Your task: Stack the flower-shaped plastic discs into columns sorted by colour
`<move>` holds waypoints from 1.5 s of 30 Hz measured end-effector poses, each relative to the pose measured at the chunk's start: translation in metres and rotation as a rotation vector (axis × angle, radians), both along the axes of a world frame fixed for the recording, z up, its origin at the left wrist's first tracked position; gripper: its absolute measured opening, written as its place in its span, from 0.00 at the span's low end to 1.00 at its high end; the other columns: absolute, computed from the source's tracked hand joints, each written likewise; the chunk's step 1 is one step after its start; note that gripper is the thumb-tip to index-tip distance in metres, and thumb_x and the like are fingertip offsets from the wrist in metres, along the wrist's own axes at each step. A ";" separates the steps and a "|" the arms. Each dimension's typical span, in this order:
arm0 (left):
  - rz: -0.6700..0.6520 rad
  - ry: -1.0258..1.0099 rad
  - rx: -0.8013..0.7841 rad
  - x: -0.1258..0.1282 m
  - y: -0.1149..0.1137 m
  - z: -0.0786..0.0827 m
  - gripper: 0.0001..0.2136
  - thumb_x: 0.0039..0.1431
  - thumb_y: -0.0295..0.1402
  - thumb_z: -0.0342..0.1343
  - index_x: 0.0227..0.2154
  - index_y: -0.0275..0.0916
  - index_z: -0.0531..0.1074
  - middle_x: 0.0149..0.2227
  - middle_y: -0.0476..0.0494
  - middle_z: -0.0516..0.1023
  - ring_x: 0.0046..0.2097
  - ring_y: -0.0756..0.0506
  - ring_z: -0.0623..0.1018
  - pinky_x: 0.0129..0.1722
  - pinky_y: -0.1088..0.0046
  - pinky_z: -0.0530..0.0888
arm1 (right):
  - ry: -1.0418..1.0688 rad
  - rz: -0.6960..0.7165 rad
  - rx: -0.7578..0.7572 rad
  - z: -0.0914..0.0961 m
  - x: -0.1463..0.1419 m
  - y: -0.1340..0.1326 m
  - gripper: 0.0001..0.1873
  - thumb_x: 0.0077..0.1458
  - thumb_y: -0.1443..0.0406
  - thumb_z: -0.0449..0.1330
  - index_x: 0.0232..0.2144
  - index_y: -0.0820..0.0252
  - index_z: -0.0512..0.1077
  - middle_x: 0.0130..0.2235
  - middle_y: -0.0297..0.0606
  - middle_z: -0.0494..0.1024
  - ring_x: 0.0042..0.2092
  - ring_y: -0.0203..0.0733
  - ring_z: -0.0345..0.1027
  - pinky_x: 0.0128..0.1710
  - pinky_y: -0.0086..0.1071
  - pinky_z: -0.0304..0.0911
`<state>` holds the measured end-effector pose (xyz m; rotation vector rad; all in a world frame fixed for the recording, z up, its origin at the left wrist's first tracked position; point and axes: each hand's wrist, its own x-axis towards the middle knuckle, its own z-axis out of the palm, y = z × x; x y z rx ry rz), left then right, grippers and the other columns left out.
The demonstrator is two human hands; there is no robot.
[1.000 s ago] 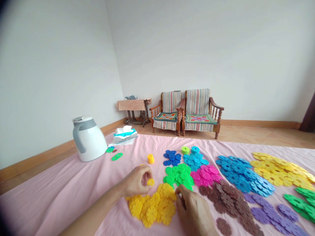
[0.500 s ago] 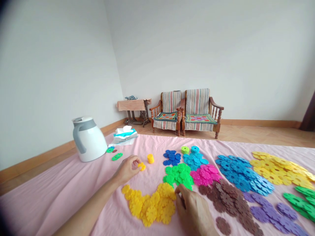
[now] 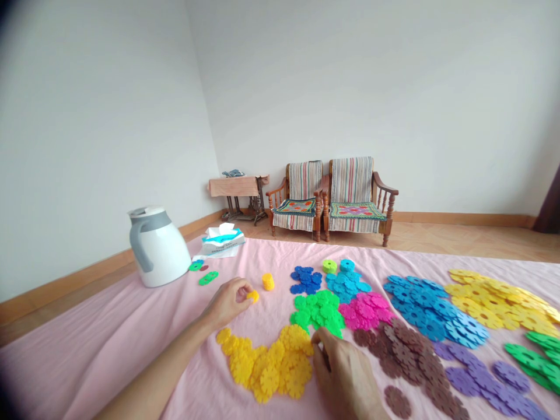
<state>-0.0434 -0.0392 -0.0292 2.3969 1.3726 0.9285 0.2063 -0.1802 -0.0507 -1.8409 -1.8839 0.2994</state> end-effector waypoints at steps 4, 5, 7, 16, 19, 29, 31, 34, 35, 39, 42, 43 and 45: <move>-0.006 0.005 -0.006 0.001 -0.001 0.001 0.04 0.45 0.24 0.55 0.26 0.37 0.70 0.29 0.49 0.73 0.30 0.50 0.72 0.31 0.77 0.68 | 0.002 0.004 0.003 0.000 0.000 0.000 0.13 0.55 0.63 0.45 0.33 0.53 0.69 0.27 0.32 0.77 0.29 0.39 0.71 0.26 0.28 0.50; -0.008 0.006 -0.008 0.001 -0.002 0.002 0.04 0.45 0.24 0.55 0.26 0.37 0.70 0.29 0.49 0.73 0.30 0.50 0.72 0.31 0.77 0.68 | 0.003 0.003 0.005 0.000 0.000 -0.001 0.13 0.55 0.63 0.45 0.32 0.53 0.69 0.26 0.32 0.77 0.29 0.38 0.70 0.26 0.28 0.50; -0.011 0.006 -0.012 0.001 -0.002 0.002 0.03 0.45 0.24 0.55 0.26 0.37 0.70 0.29 0.49 0.73 0.31 0.50 0.72 0.32 0.77 0.68 | 0.005 0.002 0.011 0.000 0.000 -0.001 0.13 0.55 0.64 0.45 0.32 0.53 0.69 0.25 0.32 0.77 0.28 0.38 0.70 0.25 0.28 0.50; -0.003 0.027 -0.082 -0.006 -0.006 0.021 0.04 0.50 0.31 0.53 0.25 0.37 0.68 0.26 0.49 0.72 0.29 0.49 0.71 0.30 0.76 0.66 | 0.009 -0.003 0.007 -0.002 0.000 0.002 0.13 0.55 0.64 0.45 0.32 0.54 0.69 0.25 0.32 0.77 0.28 0.38 0.70 0.25 0.28 0.48; -0.169 0.124 -0.256 -0.011 -0.024 0.039 0.07 0.50 0.36 0.54 0.29 0.37 0.68 0.28 0.50 0.72 0.30 0.49 0.72 0.29 0.77 0.66 | 0.012 0.000 0.011 -0.001 0.000 0.001 0.13 0.55 0.64 0.45 0.32 0.54 0.70 0.24 0.33 0.76 0.27 0.38 0.69 0.25 0.28 0.47; -0.110 0.605 -0.340 -0.019 -0.078 0.057 0.20 0.38 0.37 0.63 0.37 0.39 0.67 0.39 0.45 0.68 0.40 0.42 0.70 0.34 0.74 0.66 | 0.022 -0.007 0.030 -0.001 0.000 -0.001 0.14 0.55 0.65 0.45 0.33 0.53 0.70 0.26 0.33 0.77 0.28 0.38 0.69 0.26 0.29 0.48; -0.135 0.552 -0.312 -0.016 -0.075 0.050 0.17 0.40 0.36 0.61 0.35 0.39 0.66 0.38 0.47 0.68 0.39 0.44 0.70 0.33 0.75 0.65 | 0.018 -0.008 0.039 0.000 0.000 -0.001 0.14 0.55 0.65 0.45 0.33 0.53 0.71 0.26 0.33 0.78 0.28 0.38 0.69 0.26 0.29 0.48; -0.187 0.477 -0.257 -0.004 -0.069 0.040 0.11 0.41 0.31 0.58 0.30 0.39 0.65 0.34 0.50 0.68 0.35 0.47 0.69 0.30 0.77 0.63 | 0.022 -0.009 0.045 0.002 0.000 -0.003 0.14 0.55 0.65 0.45 0.33 0.54 0.71 0.26 0.33 0.77 0.28 0.37 0.69 0.26 0.28 0.48; -0.202 0.459 -0.240 0.002 -0.067 0.037 0.09 0.41 0.29 0.56 0.29 0.39 0.65 0.33 0.50 0.68 0.34 0.48 0.69 0.29 0.77 0.63 | 0.025 -0.008 0.044 0.003 -0.001 -0.003 0.14 0.55 0.65 0.45 0.33 0.54 0.71 0.26 0.33 0.77 0.28 0.37 0.69 0.26 0.28 0.48; -0.261 0.390 -0.213 0.030 -0.064 0.035 0.07 0.41 0.24 0.52 0.26 0.39 0.66 0.29 0.51 0.70 0.32 0.48 0.70 0.29 0.77 0.63 | 0.027 -0.014 0.030 0.007 -0.002 -0.005 0.14 0.55 0.66 0.45 0.32 0.54 0.71 0.27 0.33 0.78 0.29 0.37 0.69 0.26 0.28 0.48; -0.292 0.311 -0.255 0.046 -0.060 0.035 0.07 0.40 0.23 0.52 0.26 0.38 0.68 0.28 0.50 0.72 0.30 0.49 0.71 0.27 0.77 0.63 | 0.034 -0.014 0.030 0.009 -0.003 -0.004 0.14 0.55 0.67 0.45 0.32 0.54 0.72 0.26 0.33 0.78 0.28 0.37 0.69 0.26 0.28 0.48; -0.294 0.279 -0.277 0.049 -0.058 0.034 0.07 0.40 0.23 0.52 0.26 0.38 0.69 0.28 0.50 0.72 0.29 0.49 0.71 0.26 0.78 0.63 | 0.037 -0.015 0.031 0.009 -0.003 -0.004 0.14 0.55 0.67 0.46 0.32 0.54 0.72 0.26 0.32 0.78 0.28 0.36 0.69 0.26 0.28 0.47; -0.291 0.198 -0.348 0.051 -0.054 0.030 0.07 0.42 0.24 0.52 0.27 0.37 0.70 0.26 0.50 0.72 0.28 0.49 0.72 0.25 0.78 0.63 | 0.044 -0.016 0.030 0.009 -0.003 -0.003 0.14 0.54 0.67 0.46 0.32 0.55 0.72 0.26 0.32 0.78 0.28 0.36 0.69 0.25 0.28 0.47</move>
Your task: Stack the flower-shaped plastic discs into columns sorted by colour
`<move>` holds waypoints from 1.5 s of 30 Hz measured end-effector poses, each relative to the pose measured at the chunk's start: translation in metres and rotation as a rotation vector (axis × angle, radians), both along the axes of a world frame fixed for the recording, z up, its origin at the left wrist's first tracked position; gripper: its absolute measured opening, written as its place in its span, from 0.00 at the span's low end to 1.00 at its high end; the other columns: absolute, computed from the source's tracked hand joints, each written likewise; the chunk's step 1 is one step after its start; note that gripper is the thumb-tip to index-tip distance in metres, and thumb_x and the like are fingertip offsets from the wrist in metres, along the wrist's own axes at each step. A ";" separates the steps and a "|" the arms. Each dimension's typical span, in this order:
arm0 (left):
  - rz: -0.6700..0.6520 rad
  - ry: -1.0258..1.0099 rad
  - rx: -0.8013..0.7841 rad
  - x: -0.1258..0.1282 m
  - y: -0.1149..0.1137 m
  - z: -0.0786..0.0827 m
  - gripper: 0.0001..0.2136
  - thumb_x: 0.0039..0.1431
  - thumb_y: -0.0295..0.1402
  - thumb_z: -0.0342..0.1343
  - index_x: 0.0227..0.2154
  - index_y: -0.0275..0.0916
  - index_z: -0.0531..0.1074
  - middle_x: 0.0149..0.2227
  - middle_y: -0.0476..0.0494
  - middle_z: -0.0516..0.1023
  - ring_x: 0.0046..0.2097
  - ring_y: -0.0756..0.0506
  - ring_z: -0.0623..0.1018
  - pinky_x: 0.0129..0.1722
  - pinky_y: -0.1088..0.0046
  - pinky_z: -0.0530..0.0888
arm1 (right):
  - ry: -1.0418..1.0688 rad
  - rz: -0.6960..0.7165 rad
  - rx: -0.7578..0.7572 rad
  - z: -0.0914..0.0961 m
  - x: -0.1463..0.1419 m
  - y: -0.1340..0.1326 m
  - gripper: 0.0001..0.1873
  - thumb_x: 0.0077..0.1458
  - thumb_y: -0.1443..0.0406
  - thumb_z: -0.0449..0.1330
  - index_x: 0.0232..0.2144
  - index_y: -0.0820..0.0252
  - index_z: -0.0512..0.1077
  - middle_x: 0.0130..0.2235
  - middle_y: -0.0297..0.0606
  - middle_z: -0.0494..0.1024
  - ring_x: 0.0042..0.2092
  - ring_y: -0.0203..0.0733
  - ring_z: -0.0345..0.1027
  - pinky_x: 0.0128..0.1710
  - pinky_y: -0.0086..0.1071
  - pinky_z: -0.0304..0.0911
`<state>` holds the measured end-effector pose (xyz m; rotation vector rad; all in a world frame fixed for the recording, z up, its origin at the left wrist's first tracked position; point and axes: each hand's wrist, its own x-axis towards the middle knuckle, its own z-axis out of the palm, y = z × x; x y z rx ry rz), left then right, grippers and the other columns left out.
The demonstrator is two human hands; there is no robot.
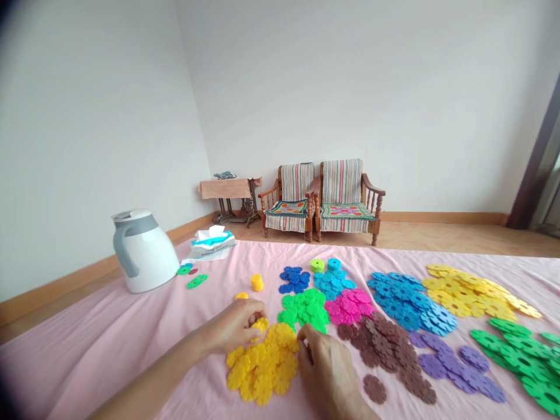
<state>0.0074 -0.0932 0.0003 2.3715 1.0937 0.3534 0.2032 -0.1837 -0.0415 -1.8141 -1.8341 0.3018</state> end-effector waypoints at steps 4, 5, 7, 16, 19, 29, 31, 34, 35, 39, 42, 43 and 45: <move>0.045 -0.115 -0.231 -0.006 0.008 -0.008 0.09 0.46 0.27 0.50 0.33 0.35 0.70 0.24 0.50 0.73 0.27 0.48 0.73 0.23 0.78 0.65 | 0.003 0.000 -0.011 -0.001 0.000 0.001 0.14 0.54 0.67 0.46 0.32 0.55 0.72 0.25 0.32 0.77 0.28 0.36 0.69 0.25 0.27 0.47; 0.045 -0.128 -0.236 -0.009 0.010 -0.009 0.11 0.46 0.28 0.51 0.35 0.35 0.70 0.26 0.49 0.73 0.27 0.48 0.73 0.23 0.78 0.66 | 0.003 0.001 -0.008 -0.002 0.000 0.001 0.14 0.54 0.67 0.46 0.32 0.55 0.72 0.25 0.32 0.77 0.28 0.36 0.69 0.25 0.27 0.47; 0.044 -0.151 -0.146 -0.015 0.012 -0.007 0.14 0.45 0.27 0.53 0.37 0.36 0.71 0.33 0.47 0.74 0.29 0.49 0.73 0.26 0.78 0.67 | 0.004 0.002 0.005 -0.004 0.001 0.001 0.14 0.55 0.67 0.46 0.32 0.54 0.71 0.25 0.32 0.77 0.28 0.36 0.69 0.25 0.27 0.47; -0.052 -0.011 0.154 -0.033 0.007 0.007 0.09 0.41 0.28 0.59 0.29 0.39 0.71 0.31 0.50 0.71 0.33 0.48 0.71 0.33 0.77 0.66 | -0.006 0.013 0.002 -0.005 0.002 0.001 0.14 0.55 0.66 0.45 0.32 0.54 0.71 0.24 0.32 0.77 0.27 0.37 0.69 0.25 0.28 0.48; -0.089 0.033 0.166 -0.031 0.005 0.002 0.09 0.40 0.29 0.61 0.29 0.39 0.71 0.29 0.50 0.71 0.32 0.48 0.70 0.31 0.77 0.65 | 0.001 0.014 0.003 -0.005 0.001 0.001 0.14 0.55 0.65 0.45 0.32 0.54 0.71 0.24 0.31 0.76 0.27 0.37 0.69 0.25 0.28 0.48; -0.083 0.009 0.208 -0.026 0.005 -0.007 0.06 0.42 0.27 0.56 0.26 0.38 0.67 0.28 0.50 0.70 0.28 0.50 0.70 0.28 0.77 0.65 | 0.000 0.022 -0.006 -0.008 0.003 0.003 0.14 0.55 0.65 0.45 0.32 0.54 0.71 0.24 0.32 0.76 0.26 0.37 0.68 0.24 0.28 0.48; -0.049 -0.046 0.220 -0.029 0.011 -0.004 0.07 0.41 0.26 0.55 0.27 0.38 0.67 0.29 0.50 0.71 0.29 0.50 0.70 0.28 0.78 0.65 | 0.001 0.021 0.001 -0.008 0.003 0.002 0.14 0.55 0.65 0.45 0.32 0.53 0.71 0.24 0.32 0.76 0.27 0.37 0.69 0.25 0.28 0.48; 0.095 -0.159 0.250 -0.038 0.025 -0.001 0.08 0.42 0.25 0.54 0.29 0.38 0.68 0.31 0.49 0.72 0.31 0.49 0.71 0.30 0.77 0.67 | -0.002 0.022 0.004 -0.007 0.002 0.001 0.14 0.55 0.65 0.45 0.32 0.53 0.71 0.25 0.32 0.77 0.27 0.37 0.69 0.25 0.28 0.48; 0.156 -0.195 0.257 -0.041 0.030 -0.002 0.08 0.43 0.26 0.54 0.30 0.38 0.69 0.31 0.48 0.73 0.31 0.49 0.71 0.31 0.77 0.67 | -0.002 0.024 0.001 -0.007 0.003 0.001 0.14 0.55 0.65 0.45 0.32 0.53 0.71 0.25 0.32 0.77 0.27 0.37 0.69 0.26 0.28 0.48; 0.319 -0.282 0.322 -0.051 0.049 -0.014 0.08 0.45 0.28 0.55 0.32 0.38 0.71 0.31 0.48 0.74 0.32 0.49 0.72 0.32 0.76 0.69 | -0.009 0.023 -0.025 -0.006 0.003 0.001 0.14 0.55 0.65 0.45 0.33 0.54 0.70 0.26 0.33 0.77 0.28 0.38 0.69 0.26 0.28 0.48; 0.314 -0.262 0.378 -0.055 0.056 -0.024 0.09 0.45 0.25 0.54 0.32 0.38 0.73 0.31 0.49 0.73 0.33 0.49 0.72 0.34 0.76 0.69 | -0.017 0.021 -0.038 -0.007 0.003 0.002 0.14 0.55 0.64 0.45 0.32 0.54 0.70 0.25 0.32 0.77 0.28 0.38 0.69 0.26 0.28 0.48; 0.304 -0.250 0.384 -0.056 0.057 -0.026 0.10 0.44 0.24 0.54 0.32 0.38 0.73 0.31 0.48 0.73 0.33 0.49 0.72 0.34 0.76 0.69 | -0.018 0.020 -0.038 -0.007 0.003 0.003 0.13 0.55 0.64 0.45 0.32 0.54 0.70 0.25 0.32 0.77 0.28 0.38 0.69 0.26 0.28 0.48; 0.295 -0.224 0.383 -0.057 0.058 -0.029 0.11 0.44 0.24 0.54 0.33 0.38 0.74 0.32 0.48 0.74 0.33 0.49 0.73 0.35 0.76 0.69 | -0.022 0.020 -0.037 -0.007 0.003 0.003 0.13 0.55 0.64 0.45 0.32 0.53 0.70 0.26 0.32 0.77 0.29 0.38 0.69 0.26 0.28 0.48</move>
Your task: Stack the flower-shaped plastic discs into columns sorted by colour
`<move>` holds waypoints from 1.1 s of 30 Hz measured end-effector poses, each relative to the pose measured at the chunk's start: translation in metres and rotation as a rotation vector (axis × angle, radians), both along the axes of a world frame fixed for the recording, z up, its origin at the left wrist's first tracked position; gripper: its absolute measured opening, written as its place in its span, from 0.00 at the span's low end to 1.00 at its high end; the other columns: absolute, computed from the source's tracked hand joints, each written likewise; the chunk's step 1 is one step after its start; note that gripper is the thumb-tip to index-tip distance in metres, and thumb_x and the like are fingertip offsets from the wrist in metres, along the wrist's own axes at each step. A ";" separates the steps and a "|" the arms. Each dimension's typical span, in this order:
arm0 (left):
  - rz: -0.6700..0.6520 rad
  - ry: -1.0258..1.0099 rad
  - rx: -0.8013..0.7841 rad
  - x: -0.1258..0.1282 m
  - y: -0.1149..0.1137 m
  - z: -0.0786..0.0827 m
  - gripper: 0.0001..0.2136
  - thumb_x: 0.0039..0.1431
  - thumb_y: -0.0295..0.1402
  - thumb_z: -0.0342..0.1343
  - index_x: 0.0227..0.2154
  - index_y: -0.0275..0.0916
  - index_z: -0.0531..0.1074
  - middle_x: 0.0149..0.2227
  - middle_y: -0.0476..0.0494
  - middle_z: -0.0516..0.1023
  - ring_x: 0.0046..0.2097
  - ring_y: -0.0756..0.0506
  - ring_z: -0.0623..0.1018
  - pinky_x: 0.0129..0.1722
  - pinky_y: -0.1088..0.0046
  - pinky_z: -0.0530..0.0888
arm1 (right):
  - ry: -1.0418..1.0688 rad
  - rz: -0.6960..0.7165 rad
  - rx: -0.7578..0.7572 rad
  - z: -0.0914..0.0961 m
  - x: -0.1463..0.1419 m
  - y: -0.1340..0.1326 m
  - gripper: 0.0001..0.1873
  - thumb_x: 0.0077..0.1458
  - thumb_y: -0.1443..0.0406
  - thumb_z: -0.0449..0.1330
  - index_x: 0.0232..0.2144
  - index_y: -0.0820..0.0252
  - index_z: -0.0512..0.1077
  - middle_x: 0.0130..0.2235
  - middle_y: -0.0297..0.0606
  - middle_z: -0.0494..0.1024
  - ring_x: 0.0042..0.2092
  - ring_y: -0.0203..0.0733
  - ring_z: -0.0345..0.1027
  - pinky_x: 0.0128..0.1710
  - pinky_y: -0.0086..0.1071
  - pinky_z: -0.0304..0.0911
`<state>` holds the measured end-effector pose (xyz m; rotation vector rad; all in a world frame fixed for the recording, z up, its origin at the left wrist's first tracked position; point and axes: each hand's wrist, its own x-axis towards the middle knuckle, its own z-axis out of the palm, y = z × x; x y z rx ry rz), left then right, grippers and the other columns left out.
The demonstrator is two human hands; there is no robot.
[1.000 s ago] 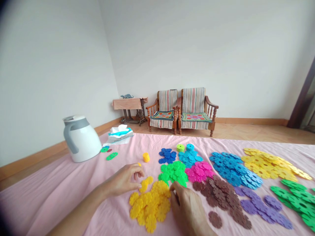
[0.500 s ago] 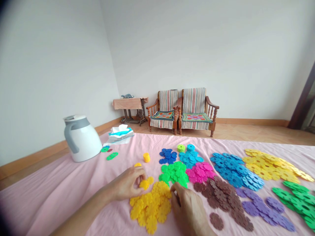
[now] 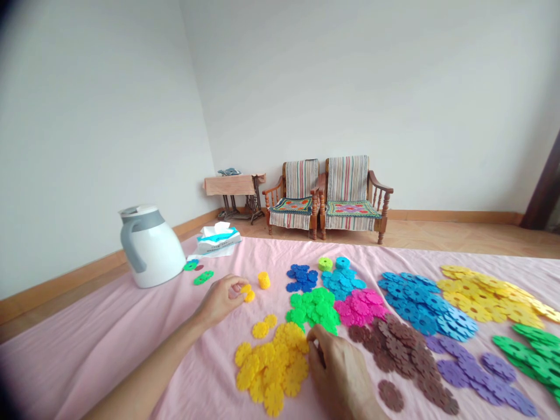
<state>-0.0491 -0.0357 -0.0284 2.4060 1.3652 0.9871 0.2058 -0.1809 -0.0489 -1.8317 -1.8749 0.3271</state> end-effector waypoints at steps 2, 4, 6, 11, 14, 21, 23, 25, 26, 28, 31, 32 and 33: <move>0.008 0.022 -0.013 0.000 -0.001 0.000 0.12 0.44 0.23 0.54 0.33 0.39 0.74 0.33 0.48 0.75 0.34 0.48 0.73 0.35 0.75 0.69 | -0.004 0.000 0.000 0.000 0.000 0.000 0.13 0.55 0.64 0.45 0.32 0.53 0.70 0.26 0.32 0.77 0.29 0.38 0.70 0.26 0.28 0.48; 0.007 0.033 -0.031 0.000 -0.002 0.001 0.11 0.45 0.23 0.54 0.33 0.39 0.74 0.34 0.48 0.76 0.34 0.48 0.74 0.36 0.75 0.69 | -0.007 0.004 -0.003 0.000 0.001 0.000 0.13 0.56 0.64 0.45 0.32 0.53 0.69 0.26 0.31 0.77 0.29 0.38 0.70 0.26 0.28 0.48; -0.006 0.033 -0.044 0.001 -0.003 0.002 0.09 0.46 0.25 0.54 0.32 0.39 0.75 0.34 0.48 0.77 0.34 0.48 0.74 0.36 0.75 0.69 | -0.010 0.006 -0.007 0.000 0.001 0.000 0.13 0.56 0.64 0.44 0.32 0.53 0.69 0.25 0.31 0.77 0.28 0.38 0.70 0.26 0.28 0.48; -0.021 0.014 -0.055 0.003 -0.004 0.004 0.07 0.47 0.26 0.55 0.30 0.39 0.75 0.33 0.48 0.77 0.35 0.47 0.75 0.35 0.75 0.70 | -0.006 0.000 -0.005 0.001 0.000 0.001 0.13 0.56 0.64 0.45 0.32 0.53 0.69 0.26 0.31 0.77 0.29 0.38 0.70 0.26 0.28 0.48; -0.026 0.014 -0.070 0.003 -0.005 0.004 0.07 0.46 0.26 0.55 0.30 0.39 0.75 0.33 0.47 0.77 0.34 0.47 0.75 0.35 0.76 0.70 | -0.011 -0.001 -0.002 0.001 0.000 0.001 0.13 0.56 0.64 0.45 0.31 0.53 0.69 0.25 0.31 0.77 0.28 0.38 0.70 0.26 0.28 0.48; -0.032 0.013 -0.108 0.004 -0.004 0.001 0.07 0.47 0.27 0.55 0.30 0.38 0.75 0.33 0.46 0.77 0.34 0.47 0.75 0.34 0.76 0.70 | -0.024 -0.007 0.012 0.000 0.000 0.000 0.13 0.55 0.65 0.45 0.31 0.53 0.69 0.25 0.30 0.76 0.28 0.38 0.69 0.25 0.28 0.48; -0.038 0.006 -0.115 0.003 -0.003 -0.001 0.07 0.47 0.27 0.54 0.30 0.38 0.75 0.33 0.47 0.77 0.34 0.48 0.75 0.34 0.77 0.70 | -0.021 -0.010 0.017 0.000 0.000 0.000 0.13 0.55 0.65 0.45 0.30 0.53 0.69 0.24 0.30 0.76 0.28 0.37 0.69 0.25 0.28 0.48; -0.036 0.007 -0.106 0.002 -0.002 -0.001 0.08 0.47 0.26 0.54 0.31 0.39 0.75 0.34 0.47 0.77 0.35 0.48 0.75 0.35 0.76 0.70 | -0.018 -0.009 0.017 -0.001 0.000 0.000 0.12 0.55 0.64 0.45 0.30 0.53 0.69 0.24 0.30 0.77 0.28 0.38 0.70 0.25 0.28 0.48; -0.028 0.010 -0.090 0.002 -0.002 0.001 0.08 0.47 0.26 0.55 0.31 0.39 0.75 0.34 0.47 0.76 0.35 0.48 0.74 0.35 0.76 0.70 | -0.017 -0.009 0.017 -0.001 0.000 0.000 0.12 0.55 0.64 0.45 0.30 0.53 0.69 0.25 0.30 0.77 0.28 0.38 0.70 0.25 0.28 0.49; -0.014 0.017 -0.048 0.003 -0.005 0.006 0.07 0.47 0.27 0.55 0.31 0.39 0.74 0.34 0.47 0.76 0.35 0.48 0.74 0.36 0.75 0.69 | -0.012 -0.008 0.015 -0.002 0.000 0.000 0.12 0.55 0.64 0.45 0.30 0.53 0.69 0.25 0.31 0.77 0.29 0.38 0.71 0.26 0.28 0.49; -0.121 0.051 -0.071 0.007 -0.016 0.017 0.04 0.48 0.27 0.55 0.28 0.37 0.73 0.32 0.48 0.74 0.33 0.49 0.72 0.34 0.76 0.68 | 0.002 -0.006 0.005 -0.002 0.001 0.000 0.13 0.55 0.64 0.45 0.31 0.53 0.69 0.25 0.31 0.77 0.29 0.39 0.71 0.26 0.28 0.49; -0.203 0.079 -0.115 0.009 -0.020 0.020 0.03 0.48 0.27 0.55 0.28 0.37 0.72 0.30 0.49 0.73 0.32 0.50 0.72 0.32 0.77 0.67 | 0.004 -0.005 0.002 -0.002 0.001 0.000 0.13 0.55 0.64 0.45 0.31 0.53 0.69 0.25 0.31 0.77 0.29 0.38 0.70 0.26 0.28 0.49; -0.289 0.115 -0.165 0.011 -0.024 0.023 0.03 0.48 0.28 0.57 0.28 0.37 0.72 0.29 0.50 0.73 0.30 0.51 0.71 0.30 0.78 0.66 | 0.008 -0.003 0.000 -0.002 0.001 0.000 0.13 0.55 0.64 0.45 0.31 0.53 0.69 0.25 0.31 0.77 0.29 0.38 0.70 0.26 0.28 0.49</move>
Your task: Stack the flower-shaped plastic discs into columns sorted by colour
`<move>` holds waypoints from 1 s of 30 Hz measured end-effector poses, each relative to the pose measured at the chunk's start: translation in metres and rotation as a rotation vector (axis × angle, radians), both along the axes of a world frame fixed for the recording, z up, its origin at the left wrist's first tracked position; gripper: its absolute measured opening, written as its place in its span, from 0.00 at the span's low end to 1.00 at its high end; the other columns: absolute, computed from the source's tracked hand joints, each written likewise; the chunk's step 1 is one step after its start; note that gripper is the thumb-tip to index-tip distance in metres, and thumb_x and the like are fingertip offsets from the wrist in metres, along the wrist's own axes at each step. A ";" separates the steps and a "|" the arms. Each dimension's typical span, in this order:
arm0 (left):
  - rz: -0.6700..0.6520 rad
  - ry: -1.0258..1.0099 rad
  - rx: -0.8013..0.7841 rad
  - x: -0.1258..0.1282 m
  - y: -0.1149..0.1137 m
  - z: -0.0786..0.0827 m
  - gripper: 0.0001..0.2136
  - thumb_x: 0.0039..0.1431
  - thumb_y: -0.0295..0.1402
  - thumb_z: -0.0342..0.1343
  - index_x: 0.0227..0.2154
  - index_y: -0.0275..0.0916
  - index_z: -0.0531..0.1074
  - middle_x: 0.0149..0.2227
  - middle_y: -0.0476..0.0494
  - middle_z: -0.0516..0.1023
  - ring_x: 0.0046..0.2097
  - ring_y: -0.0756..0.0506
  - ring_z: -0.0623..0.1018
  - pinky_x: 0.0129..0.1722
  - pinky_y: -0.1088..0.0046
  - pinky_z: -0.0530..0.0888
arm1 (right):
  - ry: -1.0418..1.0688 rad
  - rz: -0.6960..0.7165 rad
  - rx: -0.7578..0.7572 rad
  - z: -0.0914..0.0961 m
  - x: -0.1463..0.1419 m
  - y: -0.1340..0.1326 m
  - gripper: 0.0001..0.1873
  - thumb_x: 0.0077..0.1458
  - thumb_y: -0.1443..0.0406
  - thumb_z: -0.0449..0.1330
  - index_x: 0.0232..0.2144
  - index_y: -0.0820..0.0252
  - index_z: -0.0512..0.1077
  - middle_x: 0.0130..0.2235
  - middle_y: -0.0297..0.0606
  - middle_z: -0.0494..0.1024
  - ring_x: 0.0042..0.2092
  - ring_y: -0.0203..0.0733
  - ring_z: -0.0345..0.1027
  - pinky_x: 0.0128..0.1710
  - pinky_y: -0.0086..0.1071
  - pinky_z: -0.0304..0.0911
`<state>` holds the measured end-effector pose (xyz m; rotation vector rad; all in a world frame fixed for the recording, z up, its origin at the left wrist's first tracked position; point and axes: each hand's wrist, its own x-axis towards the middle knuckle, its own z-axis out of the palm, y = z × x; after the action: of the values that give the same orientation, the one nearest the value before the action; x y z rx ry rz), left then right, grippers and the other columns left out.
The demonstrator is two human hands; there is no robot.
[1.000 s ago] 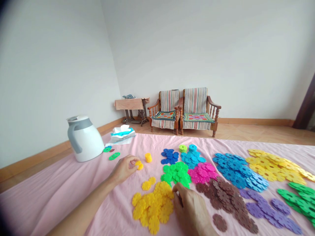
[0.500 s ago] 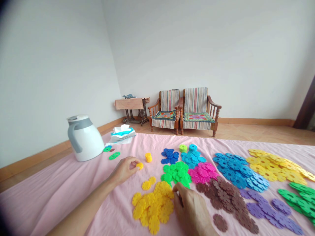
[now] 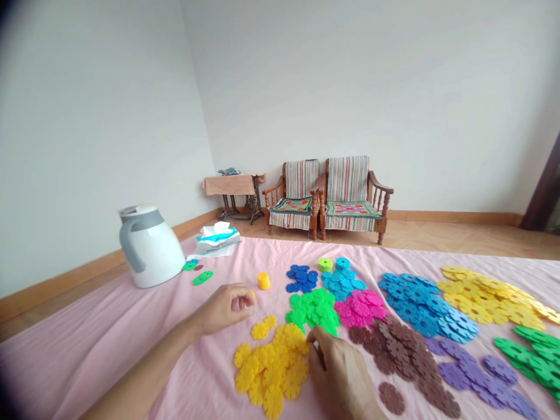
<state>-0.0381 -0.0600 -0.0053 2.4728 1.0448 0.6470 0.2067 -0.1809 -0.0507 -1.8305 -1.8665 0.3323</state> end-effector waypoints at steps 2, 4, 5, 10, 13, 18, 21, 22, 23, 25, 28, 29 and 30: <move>-0.126 0.071 -0.066 0.005 -0.008 0.003 0.07 0.44 0.29 0.61 0.29 0.37 0.72 0.29 0.51 0.71 0.29 0.51 0.70 0.28 0.79 0.65 | 0.004 -0.001 0.003 0.000 0.000 0.001 0.13 0.55 0.64 0.45 0.30 0.53 0.69 0.25 0.31 0.77 0.28 0.38 0.70 0.26 0.29 0.49; -0.163 0.119 -0.063 0.008 -0.012 0.003 0.11 0.40 0.30 0.64 0.30 0.37 0.71 0.30 0.51 0.70 0.29 0.51 0.69 0.28 0.79 0.65 | 0.004 0.001 0.004 0.000 0.000 0.001 0.13 0.55 0.64 0.44 0.31 0.54 0.69 0.25 0.31 0.76 0.28 0.38 0.70 0.26 0.29 0.49; -0.162 0.133 -0.044 0.010 -0.014 0.002 0.12 0.39 0.29 0.64 0.30 0.37 0.71 0.30 0.50 0.70 0.29 0.51 0.69 0.28 0.78 0.65 | 0.001 0.002 0.004 0.000 0.000 0.002 0.14 0.55 0.64 0.44 0.31 0.54 0.70 0.24 0.32 0.76 0.28 0.38 0.69 0.26 0.29 0.49; -0.175 0.158 0.013 0.013 -0.016 -0.002 0.10 0.40 0.26 0.61 0.29 0.37 0.71 0.29 0.50 0.69 0.31 0.50 0.69 0.30 0.77 0.65 | -0.011 0.008 0.004 0.000 0.000 0.002 0.14 0.56 0.63 0.44 0.32 0.53 0.70 0.25 0.31 0.77 0.28 0.38 0.70 0.25 0.29 0.48; -0.171 0.143 0.044 0.014 -0.017 -0.002 0.08 0.40 0.24 0.58 0.27 0.37 0.70 0.27 0.51 0.69 0.30 0.50 0.69 0.30 0.77 0.65 | -0.011 0.005 0.002 0.000 0.000 0.001 0.14 0.56 0.63 0.44 0.32 0.52 0.70 0.25 0.31 0.77 0.28 0.38 0.70 0.25 0.28 0.49; 0.005 -0.017 0.098 0.007 -0.004 -0.003 0.10 0.42 0.23 0.54 0.31 0.38 0.70 0.31 0.49 0.70 0.31 0.50 0.70 0.31 0.77 0.67 | -0.020 0.000 -0.001 0.001 0.000 0.000 0.13 0.56 0.64 0.44 0.31 0.53 0.69 0.25 0.31 0.77 0.28 0.38 0.69 0.25 0.28 0.48; 0.203 -0.112 0.160 -0.002 0.011 -0.008 0.09 0.44 0.24 0.53 0.31 0.38 0.71 0.32 0.48 0.71 0.31 0.50 0.71 0.33 0.76 0.67 | -0.028 0.001 -0.001 0.001 0.000 0.000 0.13 0.55 0.64 0.45 0.31 0.52 0.69 0.25 0.30 0.77 0.28 0.38 0.70 0.25 0.28 0.48; 0.243 -0.121 0.168 -0.005 0.015 -0.011 0.08 0.44 0.24 0.54 0.31 0.38 0.71 0.32 0.48 0.71 0.31 0.50 0.71 0.33 0.76 0.67 | -0.029 -0.001 0.003 0.000 0.000 0.000 0.13 0.55 0.64 0.45 0.31 0.52 0.69 0.25 0.30 0.77 0.28 0.38 0.70 0.26 0.28 0.49; 0.268 -0.121 0.171 -0.008 0.019 -0.013 0.08 0.44 0.24 0.54 0.31 0.38 0.71 0.32 0.49 0.71 0.31 0.50 0.71 0.33 0.76 0.67 | -0.028 -0.001 0.008 0.000 0.000 0.000 0.13 0.55 0.64 0.45 0.31 0.52 0.69 0.25 0.30 0.77 0.29 0.38 0.70 0.26 0.28 0.49; 0.287 -0.105 0.167 -0.011 0.024 -0.019 0.09 0.44 0.24 0.54 0.30 0.38 0.71 0.31 0.49 0.71 0.31 0.50 0.71 0.33 0.76 0.67 | -0.023 -0.002 0.018 0.000 0.000 0.000 0.12 0.55 0.64 0.45 0.30 0.52 0.69 0.25 0.30 0.77 0.29 0.38 0.71 0.26 0.27 0.49; 0.298 -0.073 0.148 -0.013 0.025 -0.024 0.09 0.43 0.23 0.54 0.30 0.38 0.72 0.32 0.49 0.72 0.30 0.50 0.71 0.32 0.76 0.68 | -0.021 0.002 0.021 -0.001 0.000 0.000 0.12 0.55 0.64 0.45 0.30 0.53 0.68 0.25 0.30 0.77 0.28 0.37 0.70 0.25 0.28 0.49; 0.302 -0.065 0.141 -0.012 0.025 -0.025 0.09 0.43 0.23 0.54 0.30 0.38 0.72 0.32 0.49 0.72 0.30 0.50 0.71 0.32 0.76 0.68 | -0.023 0.003 0.021 0.000 0.000 0.000 0.12 0.55 0.64 0.45 0.29 0.53 0.68 0.25 0.29 0.77 0.28 0.37 0.70 0.25 0.28 0.49; 0.304 -0.060 0.134 -0.012 0.024 -0.025 0.09 0.43 0.23 0.54 0.30 0.38 0.72 0.32 0.49 0.72 0.30 0.50 0.71 0.32 0.76 0.68 | -0.024 0.002 0.022 0.000 0.000 -0.001 0.12 0.55 0.64 0.45 0.29 0.53 0.68 0.24 0.30 0.77 0.27 0.37 0.70 0.25 0.27 0.49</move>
<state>-0.0499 -0.0356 -0.0302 2.4082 1.4110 0.9037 0.2067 -0.1816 -0.0508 -1.8257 -1.8803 0.2902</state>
